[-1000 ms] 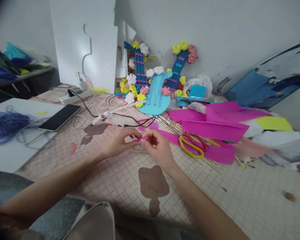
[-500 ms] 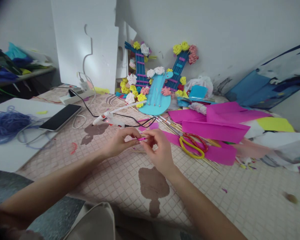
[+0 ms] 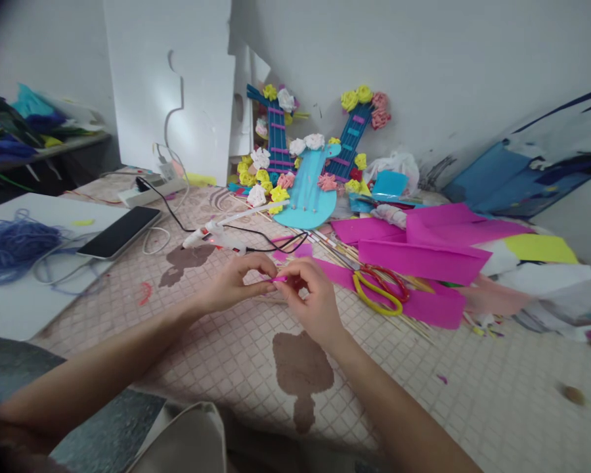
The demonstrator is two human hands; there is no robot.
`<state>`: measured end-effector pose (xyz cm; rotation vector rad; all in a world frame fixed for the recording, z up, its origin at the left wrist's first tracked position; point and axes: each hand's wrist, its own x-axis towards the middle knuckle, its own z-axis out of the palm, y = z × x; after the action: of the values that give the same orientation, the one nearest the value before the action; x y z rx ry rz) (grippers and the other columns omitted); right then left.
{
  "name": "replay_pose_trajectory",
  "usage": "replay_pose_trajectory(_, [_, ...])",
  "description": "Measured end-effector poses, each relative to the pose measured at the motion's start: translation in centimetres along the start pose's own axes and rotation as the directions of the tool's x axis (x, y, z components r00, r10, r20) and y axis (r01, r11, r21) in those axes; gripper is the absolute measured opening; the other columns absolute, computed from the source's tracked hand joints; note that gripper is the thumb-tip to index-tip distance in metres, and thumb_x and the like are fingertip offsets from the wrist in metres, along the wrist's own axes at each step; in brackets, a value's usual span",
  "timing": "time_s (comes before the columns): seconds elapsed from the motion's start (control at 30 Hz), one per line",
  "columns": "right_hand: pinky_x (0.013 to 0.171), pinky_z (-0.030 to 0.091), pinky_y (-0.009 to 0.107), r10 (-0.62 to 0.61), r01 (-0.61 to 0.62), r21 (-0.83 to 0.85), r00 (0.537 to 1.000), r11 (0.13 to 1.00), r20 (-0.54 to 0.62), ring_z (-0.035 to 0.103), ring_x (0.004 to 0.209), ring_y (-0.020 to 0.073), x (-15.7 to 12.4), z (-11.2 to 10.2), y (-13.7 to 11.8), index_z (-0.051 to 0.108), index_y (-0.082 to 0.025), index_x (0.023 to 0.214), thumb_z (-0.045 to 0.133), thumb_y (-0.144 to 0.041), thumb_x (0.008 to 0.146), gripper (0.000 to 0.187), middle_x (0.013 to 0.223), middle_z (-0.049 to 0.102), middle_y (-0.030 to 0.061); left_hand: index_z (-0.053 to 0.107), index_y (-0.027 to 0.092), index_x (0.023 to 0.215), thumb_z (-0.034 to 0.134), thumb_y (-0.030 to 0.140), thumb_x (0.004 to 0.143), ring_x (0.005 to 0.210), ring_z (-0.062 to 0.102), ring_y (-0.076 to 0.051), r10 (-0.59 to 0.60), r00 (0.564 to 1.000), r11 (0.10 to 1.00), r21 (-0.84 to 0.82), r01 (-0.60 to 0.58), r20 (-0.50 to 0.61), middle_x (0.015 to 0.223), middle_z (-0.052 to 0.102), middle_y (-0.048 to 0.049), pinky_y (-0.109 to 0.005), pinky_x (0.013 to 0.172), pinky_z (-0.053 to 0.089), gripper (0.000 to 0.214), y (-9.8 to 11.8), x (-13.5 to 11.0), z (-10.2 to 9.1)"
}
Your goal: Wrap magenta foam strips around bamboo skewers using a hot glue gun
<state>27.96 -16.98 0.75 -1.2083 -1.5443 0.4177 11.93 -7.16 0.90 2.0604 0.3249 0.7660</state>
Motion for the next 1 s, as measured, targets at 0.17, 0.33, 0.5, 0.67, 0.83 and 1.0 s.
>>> replay_pose_trajectory(0.17, [0.062, 0.045, 0.027, 0.084, -0.099, 0.163, 0.992, 0.982, 0.095, 0.053, 0.076, 0.0141, 0.2, 0.4, 0.1, 0.060, -0.024, 0.092, 0.060, -0.024, 0.087, 0.005, 0.092, 0.054, 0.0024, 0.064, 0.014, 0.086, 0.058, 0.033, 0.086, 0.069, 0.054, -0.011, -0.111, 0.986, 0.988, -0.098, 0.123, 0.121, 0.076, 0.063, -0.0028, -0.022, 0.064, 0.042, 0.020, 0.9, -0.5, -1.2])
replay_pose_trajectory(0.33, [0.057, 0.045, 0.025, 0.189, -0.252, 0.275, 0.954, 0.928, 0.234, 0.054, 0.069, 0.0130, 0.7, 1.6, 0.0, 0.060, -0.024, 0.094, 0.065, -0.033, 0.084, 0.014, 0.085, 0.055, 0.0014, 0.064, 0.013, 0.082, 0.062, 0.034, 0.083, 0.064, 0.052, -0.009, -0.195, 0.957, 0.955, -0.182, 0.236, 0.215, 0.071, 0.061, -0.0016, -0.021, 0.059, 0.041, 0.021, 0.9, -1.6, -3.0])
replay_pose_trajectory(0.5, [0.058, 0.048, 0.028, 0.213, -0.275, 0.276, 0.949, 0.921, 0.233, 0.056, 0.068, 0.0138, 3.2, 2.8, 0.4, 0.057, -0.023, 0.105, 0.056, -0.042, 0.088, 0.026, 0.090, 0.059, 0.0036, 0.062, 0.013, 0.080, 0.066, 0.034, 0.080, 0.056, 0.045, -0.006, -0.308, 0.931, 0.883, -0.305, 0.357, 0.196, 0.066, 0.057, 0.0008, -0.019, 0.051, 0.036, 0.022, -0.1, -3.6, -4.6])
replay_pose_trajectory(0.67, [0.069, 0.048, 0.034, 0.147, -0.125, -0.110, 0.963, 0.986, 0.225, 0.059, 0.087, 0.0206, 7.8, 5.1, 2.7, 0.060, -0.021, 0.094, 0.061, -0.036, 0.083, 0.019, 0.095, 0.062, 0.0068, 0.060, 0.013, 0.079, 0.069, 0.031, 0.077, 0.057, 0.046, -0.006, -0.421, 0.890, 0.773, -0.444, 0.453, 0.175, 0.067, 0.057, 0.0016, -0.019, 0.052, 0.035, 0.021, -0.9, -5.6, -6.3])
replay_pose_trajectory(0.83, [0.075, 0.046, 0.038, -0.002, 0.110, -0.282, 0.934, 0.953, 0.356, 0.055, 0.100, 0.0277, 11.2, 8.5, 5.1, 0.063, -0.021, 0.101, 0.072, -0.038, 0.073, 0.034, 0.103, 0.064, 0.0091, 0.058, 0.013, 0.077, 0.069, 0.030, 0.077, 0.058, 0.046, -0.006, -0.478, 0.868, 0.716, -0.513, 0.473, 0.134, 0.068, 0.057, 0.0014, -0.019, 0.053, 0.035, 0.021, -1.2, -7.1, -7.7])
replay_pose_trajectory(1.0, [0.063, 0.043, 0.033, 0.035, 0.092, -0.225, 0.863, 0.970, 0.504, 0.060, 0.070, 0.0227, 12.4, 11.1, 5.6, 0.070, -0.020, 0.085, 0.070, -0.035, 0.074, 0.019, 0.074, 0.068, 0.0031, 0.057, 0.014, 0.078, 0.069, 0.031, 0.077, 0.052, 0.041, -0.005, -0.500, 0.854, 0.658, -0.579, 0.481, 0.142, 0.064, 0.053, 0.0039, -0.018, 0.047, 0.030, 0.022, -1.5, -8.2, -8.1])
